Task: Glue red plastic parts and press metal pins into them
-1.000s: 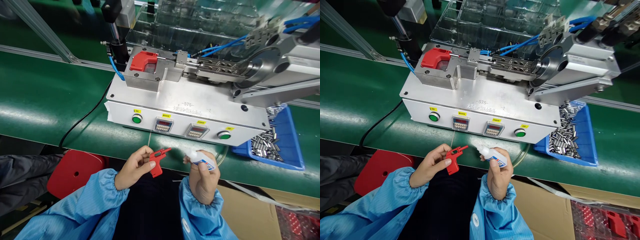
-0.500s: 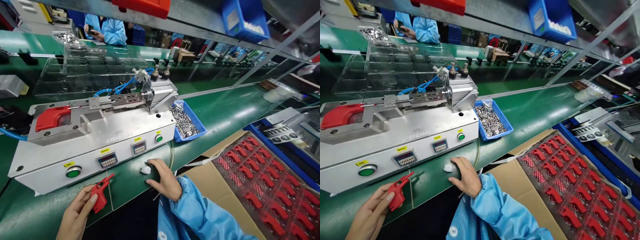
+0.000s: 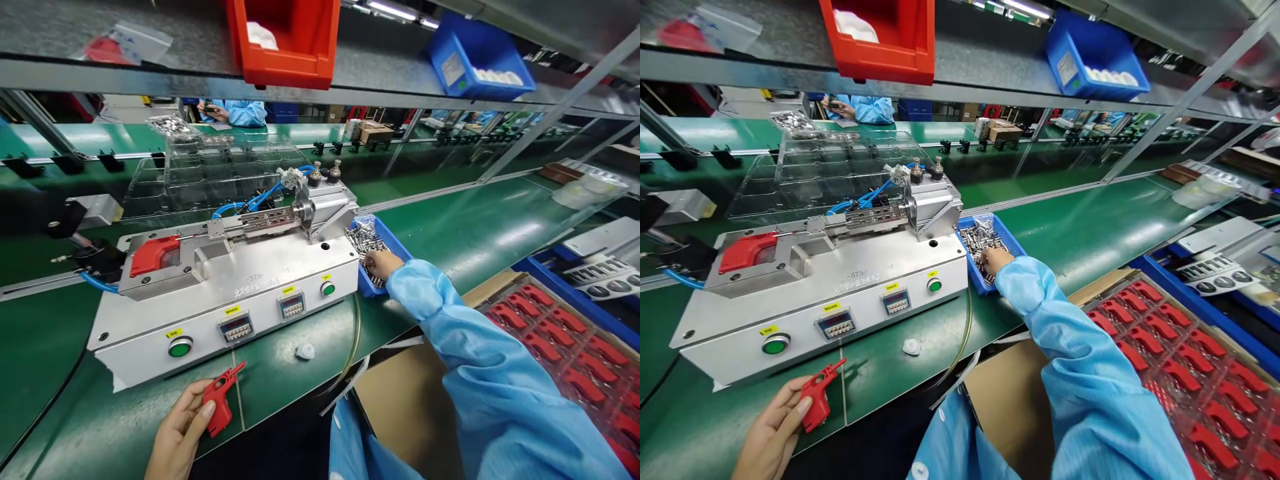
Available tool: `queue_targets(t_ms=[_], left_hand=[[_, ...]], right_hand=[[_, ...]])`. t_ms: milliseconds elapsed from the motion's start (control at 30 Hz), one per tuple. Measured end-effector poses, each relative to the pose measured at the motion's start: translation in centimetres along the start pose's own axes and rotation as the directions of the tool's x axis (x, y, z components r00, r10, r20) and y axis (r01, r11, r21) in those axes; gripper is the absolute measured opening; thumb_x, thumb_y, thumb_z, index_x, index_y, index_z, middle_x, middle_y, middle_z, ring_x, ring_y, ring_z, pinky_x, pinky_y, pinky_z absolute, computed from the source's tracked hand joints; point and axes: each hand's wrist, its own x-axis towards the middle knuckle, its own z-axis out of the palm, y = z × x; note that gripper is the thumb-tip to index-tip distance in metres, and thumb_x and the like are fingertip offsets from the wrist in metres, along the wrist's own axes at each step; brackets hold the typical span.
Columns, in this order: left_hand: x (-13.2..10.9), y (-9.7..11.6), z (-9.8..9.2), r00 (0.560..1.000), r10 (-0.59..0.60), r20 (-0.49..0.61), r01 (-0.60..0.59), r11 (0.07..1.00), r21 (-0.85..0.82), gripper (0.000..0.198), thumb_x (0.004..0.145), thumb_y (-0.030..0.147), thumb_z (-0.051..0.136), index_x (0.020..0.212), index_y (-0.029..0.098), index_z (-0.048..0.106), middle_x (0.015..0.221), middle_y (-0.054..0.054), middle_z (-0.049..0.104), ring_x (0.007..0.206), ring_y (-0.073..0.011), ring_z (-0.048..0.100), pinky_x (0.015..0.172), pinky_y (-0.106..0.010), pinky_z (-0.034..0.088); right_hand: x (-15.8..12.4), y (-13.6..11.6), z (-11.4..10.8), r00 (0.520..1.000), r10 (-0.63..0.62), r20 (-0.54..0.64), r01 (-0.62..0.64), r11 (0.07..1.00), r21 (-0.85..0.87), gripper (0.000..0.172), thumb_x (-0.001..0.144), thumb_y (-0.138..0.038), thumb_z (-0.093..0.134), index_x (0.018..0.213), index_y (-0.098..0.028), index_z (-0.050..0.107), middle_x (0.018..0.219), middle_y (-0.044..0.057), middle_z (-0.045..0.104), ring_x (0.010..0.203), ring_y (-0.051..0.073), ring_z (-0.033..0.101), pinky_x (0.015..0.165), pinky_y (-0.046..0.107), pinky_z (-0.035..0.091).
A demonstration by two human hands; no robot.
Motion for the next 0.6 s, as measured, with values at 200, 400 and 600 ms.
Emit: queue_targets(t_ms=[200, 400, 600], left_hand=[[0.4, 0.1, 1.4, 0.989, 0.136, 0.057, -0.137, 0.99, 0.019, 0.055, 0.08, 0.063, 0.083, 0.109, 0.018, 0.072, 0.098, -0.008, 0.076, 0.084, -0.022, 0.067, 0.074, -0.027, 0.055], [1.0, 0.2, 1.8, 0.977, 0.17, 0.129, -0.171, 0.985, -0.003, 0.047, 0.09, 0.062, 0.075, 0.109, 0.02, 0.069, 0.095, -0.006, 0.071, 0.074, -0.0172, 0.058, 0.067, -0.026, 0.05], [0.9, 0.2, 2.2, 0.962, 0.231, 0.147, -0.225, 0.973, -0.06, 0.045, 0.09, 0.061, 0.074, 0.108, 0.02, 0.068, 0.095, -0.006, 0.071, 0.08, -0.0191, 0.062, 0.073, -0.027, 0.052]], right_hand=[[1.2, -0.1, 0.9, 1.0, -0.018, 0.023, 0.021, 0.992, -0.126, 0.017, 0.1, -0.013, 0.062, 0.115, -0.012, 0.07, 0.108, 0.011, 0.073, 0.097, 0.022, 0.069, 0.084, 0.033, 0.052], [2.3, 0.2, -0.3, 0.995, -0.083, 0.047, 0.091, 0.975, -0.201, 0.022, 0.098, -0.003, 0.057, 0.107, -0.012, 0.075, 0.108, 0.019, 0.074, 0.104, 0.027, 0.071, 0.081, 0.031, 0.048], [2.3, 0.1, -0.8, 0.992, -0.119, 0.029, 0.122, 0.962, -0.244, 0.033, 0.095, 0.001, 0.051, 0.106, -0.016, 0.077, 0.108, 0.017, 0.076, 0.104, 0.025, 0.073, 0.082, 0.029, 0.05]])
